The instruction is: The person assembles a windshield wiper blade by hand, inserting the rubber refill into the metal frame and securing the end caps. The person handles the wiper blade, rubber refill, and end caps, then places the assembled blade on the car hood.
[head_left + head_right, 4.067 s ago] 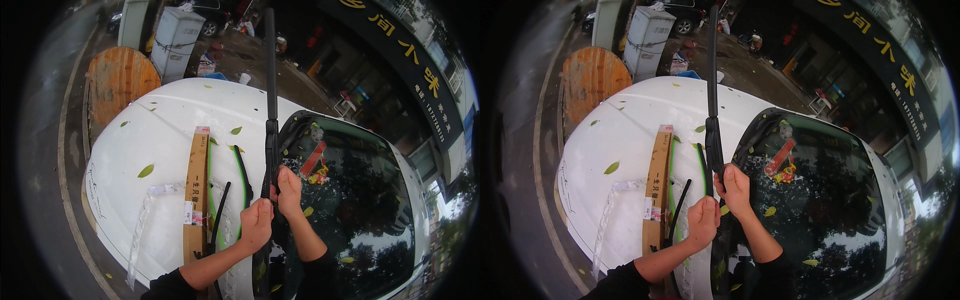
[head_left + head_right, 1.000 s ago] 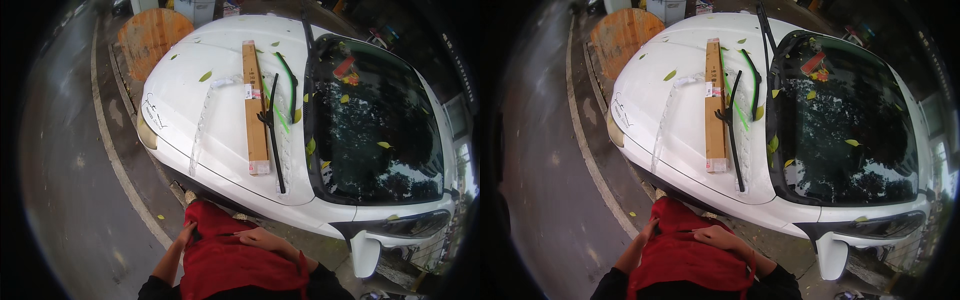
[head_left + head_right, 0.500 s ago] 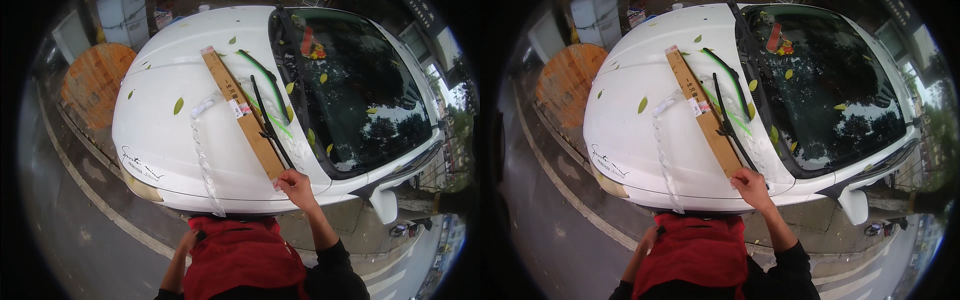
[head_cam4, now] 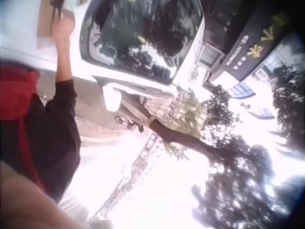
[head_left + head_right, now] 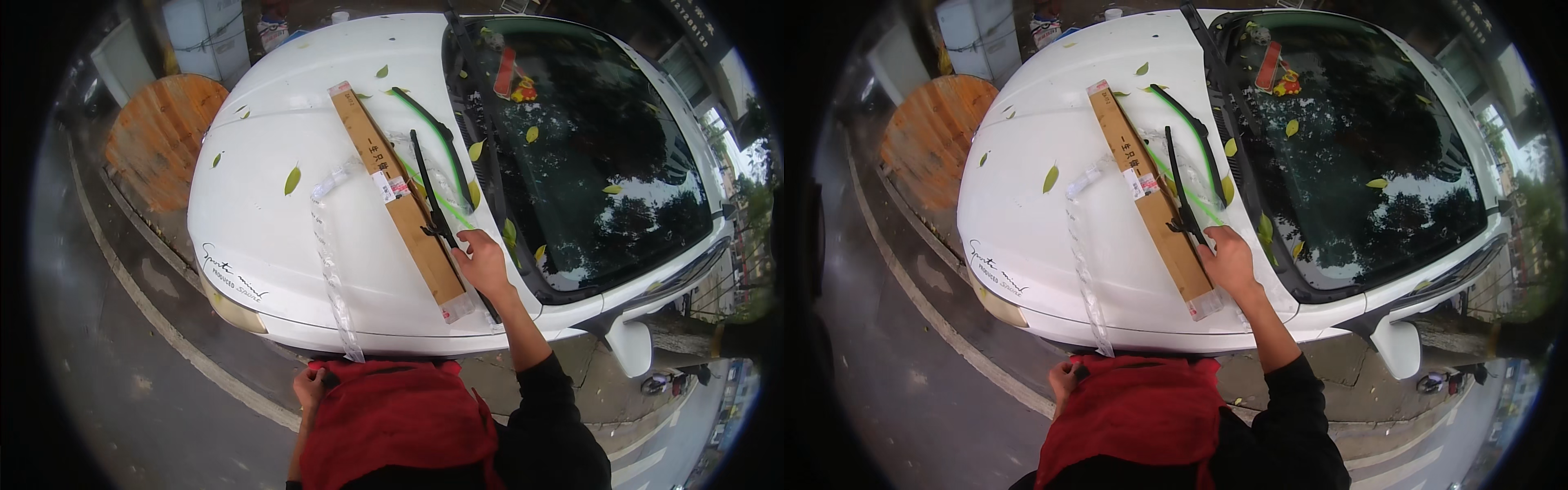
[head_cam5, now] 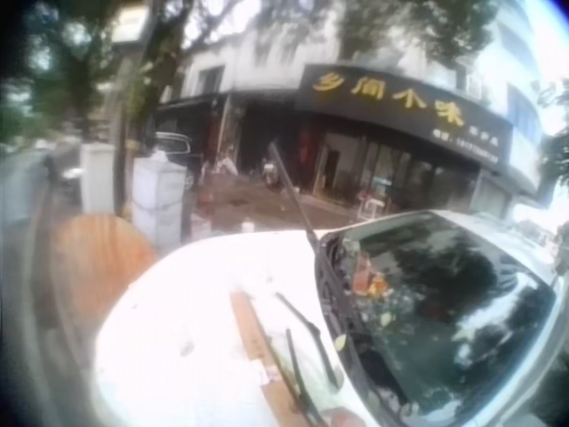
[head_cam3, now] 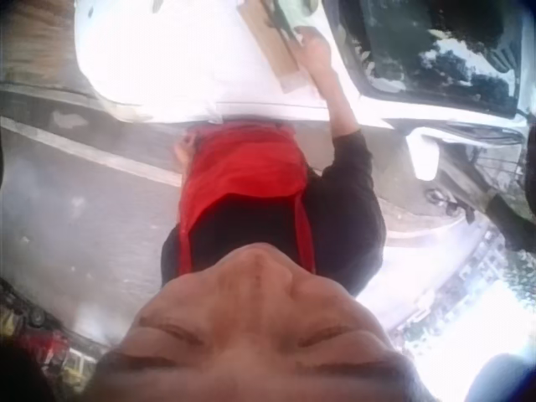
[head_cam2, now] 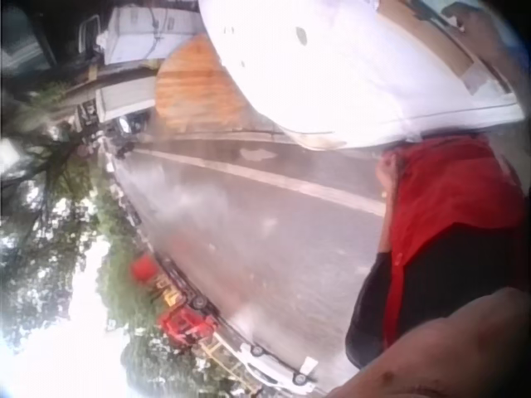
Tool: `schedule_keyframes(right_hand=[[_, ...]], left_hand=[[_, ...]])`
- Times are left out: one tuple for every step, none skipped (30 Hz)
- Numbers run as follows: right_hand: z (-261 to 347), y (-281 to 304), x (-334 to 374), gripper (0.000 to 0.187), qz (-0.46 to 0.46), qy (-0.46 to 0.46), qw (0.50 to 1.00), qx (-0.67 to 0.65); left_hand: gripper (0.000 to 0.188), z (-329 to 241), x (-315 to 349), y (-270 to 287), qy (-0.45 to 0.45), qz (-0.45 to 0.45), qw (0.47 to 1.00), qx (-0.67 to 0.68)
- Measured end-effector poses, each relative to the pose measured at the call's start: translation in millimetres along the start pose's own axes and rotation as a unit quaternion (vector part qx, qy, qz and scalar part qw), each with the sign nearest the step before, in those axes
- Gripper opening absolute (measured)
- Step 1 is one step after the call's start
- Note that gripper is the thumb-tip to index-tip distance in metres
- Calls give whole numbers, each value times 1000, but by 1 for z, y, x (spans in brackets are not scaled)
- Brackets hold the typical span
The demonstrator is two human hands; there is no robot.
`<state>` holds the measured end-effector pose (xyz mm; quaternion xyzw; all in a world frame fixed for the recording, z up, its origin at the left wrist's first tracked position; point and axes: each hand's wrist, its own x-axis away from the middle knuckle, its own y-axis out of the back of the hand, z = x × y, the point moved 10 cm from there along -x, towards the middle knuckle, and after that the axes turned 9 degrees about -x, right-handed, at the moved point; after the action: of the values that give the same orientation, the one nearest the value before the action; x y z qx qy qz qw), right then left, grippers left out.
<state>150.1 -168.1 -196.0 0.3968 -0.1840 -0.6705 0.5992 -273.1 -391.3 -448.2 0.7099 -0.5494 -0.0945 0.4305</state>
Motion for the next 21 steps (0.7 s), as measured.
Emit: schedule_keyframes(right_hand=[[-1,4,-3,28,-4,-5,1000,-21],[-2,9,-7,28,-7,-10,999,-41],[-2,15,-11,26,-20,-4,999,-51],[-2,21,-15,24,-33,0,998,-60],[-1,29,-19,23,-47,4,997,-66],[1,36,-23,21,-60,9,995,-74],[4,44,-27,19,-73,13,994,-81],[9,54,-34,18,-87,22,992,-86],[12,62,-39,14,-104,29,990,-96],[18,70,-41,14,-120,26,987,-104],[29,79,-47,13,-135,33,984,-112],[34,92,-52,13,-154,37,981,-113],[37,102,-59,13,-163,49,979,-113],[45,108,-69,13,-167,60,978,-111],[56,118,-76,13,-173,65,977,-108],[66,127,-85,13,-178,72,976,-106],[73,128,-97,12,-170,79,976,-109],[79,138,-104,12,-175,89,975,-104],[86,144,-114,12,-176,101,974,-104],[91,148,-124,12,-176,113,972,-104],[92,151,-133,13,-173,112,974,-96]], left_hand=[[24,2,1,5,11,-22,1000,-2],[24,2,2,10,9,-32,999,-21],[25,2,1,16,6,-42,998,-41],[25,3,-1,22,4,-51,997,-62],[25,-7,-2,33,0,-77,997,-29],[25,-15,-4,47,-6,-103,995,2],[24,-24,-5,61,-13,-127,991,34],[23,-32,-10,70,-27,-149,987,48],[23,-39,-17,82,-43,-171,983,61],[22,-47,-24,95,-60,-191,977,74],[21,-58,-32,104,-61,-185,977,87],[20,-76,-41,112,-68,-173,977,102],[20,-97,-49,122,-76,-160,977,116],[17,-126,-49,135,-89,-177,965,172],[14,-149,-58,142,-125,-174,957,197],[11,-169,-69,148,-160,-171,947,220],[9,-181,-83,149,-174,-159,941,242],[15,-219,-92,148,-167,-105,945,261],[11,-256,-100,152,-212,-96,928,292],[9,-292,-107,156,-256,-87,907,322],[6,-332,-111,156,-296,-63,897,322]])
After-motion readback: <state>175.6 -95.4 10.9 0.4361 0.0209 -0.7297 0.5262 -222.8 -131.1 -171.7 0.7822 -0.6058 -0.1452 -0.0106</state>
